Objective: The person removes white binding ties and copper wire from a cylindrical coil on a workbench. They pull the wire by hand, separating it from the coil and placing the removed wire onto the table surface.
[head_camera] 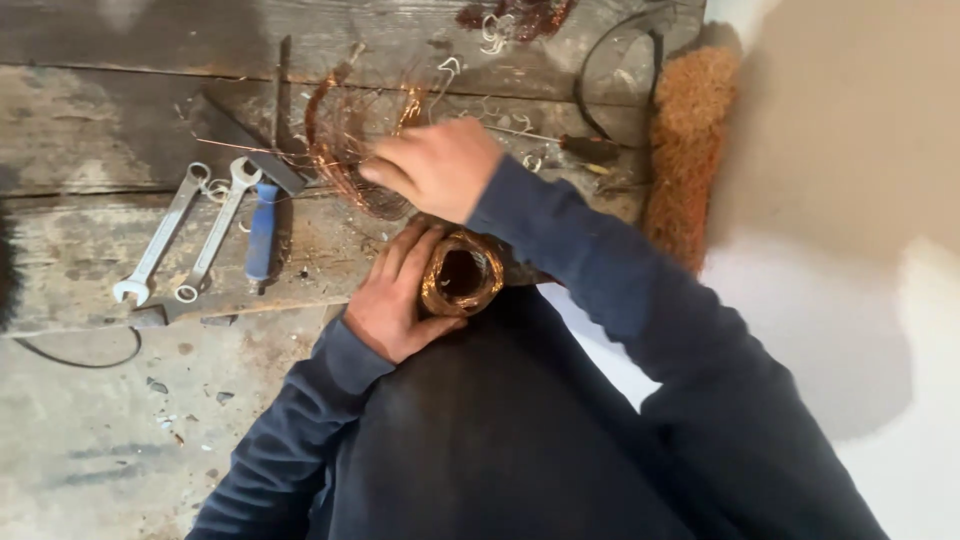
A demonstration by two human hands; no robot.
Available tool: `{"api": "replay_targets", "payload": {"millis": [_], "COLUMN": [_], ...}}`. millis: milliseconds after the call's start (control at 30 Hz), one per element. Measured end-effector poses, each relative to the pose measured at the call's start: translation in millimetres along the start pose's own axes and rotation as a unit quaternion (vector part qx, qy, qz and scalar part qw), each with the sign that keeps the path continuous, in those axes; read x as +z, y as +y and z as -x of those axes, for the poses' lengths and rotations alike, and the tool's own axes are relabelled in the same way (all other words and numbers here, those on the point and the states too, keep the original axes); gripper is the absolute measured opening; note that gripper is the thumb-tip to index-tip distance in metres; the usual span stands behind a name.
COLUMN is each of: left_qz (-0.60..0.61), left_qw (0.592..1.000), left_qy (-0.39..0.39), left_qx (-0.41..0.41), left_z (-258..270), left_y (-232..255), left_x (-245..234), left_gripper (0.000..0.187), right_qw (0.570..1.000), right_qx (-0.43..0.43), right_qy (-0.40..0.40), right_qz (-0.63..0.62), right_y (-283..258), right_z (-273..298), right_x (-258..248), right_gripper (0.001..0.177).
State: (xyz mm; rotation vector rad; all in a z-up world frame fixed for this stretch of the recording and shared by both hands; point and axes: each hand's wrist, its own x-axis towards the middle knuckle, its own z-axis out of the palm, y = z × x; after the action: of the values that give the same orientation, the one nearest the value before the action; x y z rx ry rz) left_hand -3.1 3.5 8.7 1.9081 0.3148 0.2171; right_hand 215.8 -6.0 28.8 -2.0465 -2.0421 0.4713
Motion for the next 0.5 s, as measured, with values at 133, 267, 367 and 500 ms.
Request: {"api": "replay_targets", "payload": {"millis": [133,267,367,500], "left_qz": [-0.010,0.008,0.016,-0.012], "left_qw": [1.000,1.000,0.999,0.996], "left_qy": [-0.001,0.016,0.042,0.083], "left_qx": [0.004,0.021,0.025,0.018], "left_z": [1.1,4.1,4.4,2.3], "left_y": [-3.4,-1.8,-0.1,1.8], "left_x": [-1.9,2.5,9.9,19.2], "left_gripper": [0.109,0.108,0.111,0.110], "right_qw": [0.997,0.982,0.989,0.989], "right_qx": [0.054,-0.050,-0.077,-0.055], "right_qy": [-0.048,0.180,0.109,-0.109], "right_qz": [0.035,0.025,-0.065,-0.081], "right_y": [3.6,-23.2,-33.8,-45.6], "right_z": [-15.6,-1.1,44.8,98.4], "right_x": [17.2,-29.9,-59.9,-70.9], "right_gripper": [0.023,0.021,0.020,0.032]}}
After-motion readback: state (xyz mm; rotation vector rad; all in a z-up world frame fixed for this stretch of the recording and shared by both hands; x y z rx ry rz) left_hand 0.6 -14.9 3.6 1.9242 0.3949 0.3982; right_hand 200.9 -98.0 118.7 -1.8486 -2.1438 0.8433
